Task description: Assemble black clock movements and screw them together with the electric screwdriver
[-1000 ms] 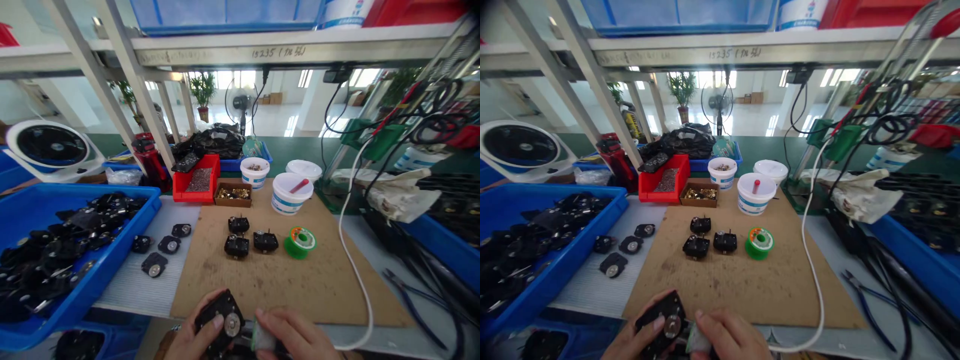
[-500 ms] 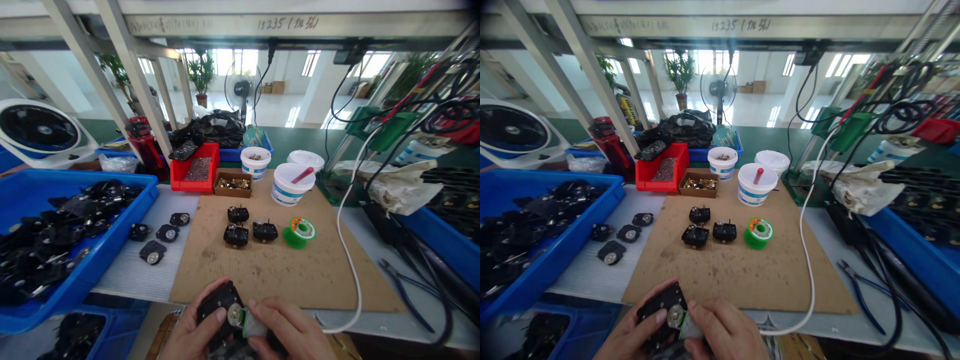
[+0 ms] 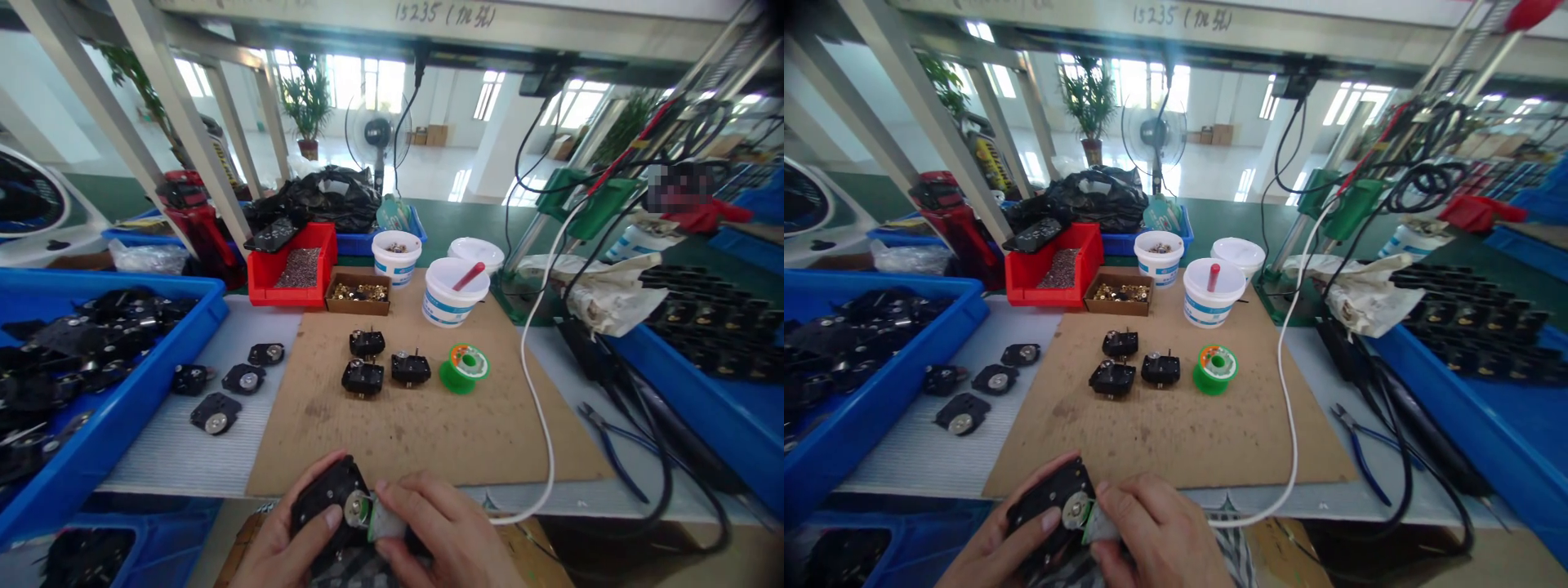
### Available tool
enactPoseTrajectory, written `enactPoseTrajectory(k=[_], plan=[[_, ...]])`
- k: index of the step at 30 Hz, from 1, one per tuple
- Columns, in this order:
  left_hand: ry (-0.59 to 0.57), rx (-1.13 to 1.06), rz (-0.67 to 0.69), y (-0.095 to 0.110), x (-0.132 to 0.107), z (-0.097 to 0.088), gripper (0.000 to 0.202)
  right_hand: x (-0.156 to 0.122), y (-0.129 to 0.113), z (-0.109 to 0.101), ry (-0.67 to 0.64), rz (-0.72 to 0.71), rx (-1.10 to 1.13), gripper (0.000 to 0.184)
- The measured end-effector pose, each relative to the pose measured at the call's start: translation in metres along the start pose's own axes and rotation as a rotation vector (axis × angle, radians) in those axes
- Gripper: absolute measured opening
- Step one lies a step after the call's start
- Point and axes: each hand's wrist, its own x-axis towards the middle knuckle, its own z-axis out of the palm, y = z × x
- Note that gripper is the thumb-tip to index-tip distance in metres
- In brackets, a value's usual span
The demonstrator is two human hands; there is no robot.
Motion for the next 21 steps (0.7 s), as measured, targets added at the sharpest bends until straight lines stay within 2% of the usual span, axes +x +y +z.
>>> enactPoseTrajectory(k=[2, 4, 7, 9, 14, 21], plan=[[-0.004, 0.035, 0.019, 0.0, 0.002, -0.001, 0.061, -0.001, 0.0, 0.002, 0.03, 0.024, 0.055, 0.031], [-0.015, 0.073, 0.027, 0.0, 0.003, -0.002, 0.064, 0.0, -0.001, 0.002, 0.037, 0.115, 0.169, 0.027], [-0.034, 0.13, 0.052, -0.002, 0.004, -0.006, 0.066, 0.004, -0.005, 0.0, -0.068, 0.352, 0.338, 0.031], [-0.042, 0.161, 0.078, -0.004, 0.004, -0.008, 0.065, 0.007, -0.007, -0.001, -0.159, 0.442, 0.372, 0.036], [-0.058, 0.211, 0.096, -0.006, 0.005, -0.01, 0.062, 0.01, -0.007, -0.002, -0.236, 0.482, 0.372, 0.036], [-0.065, 0.268, 0.11, -0.008, 0.011, -0.016, 0.059, 0.013, -0.007, -0.001, -0.248, 0.495, 0.352, 0.033]])
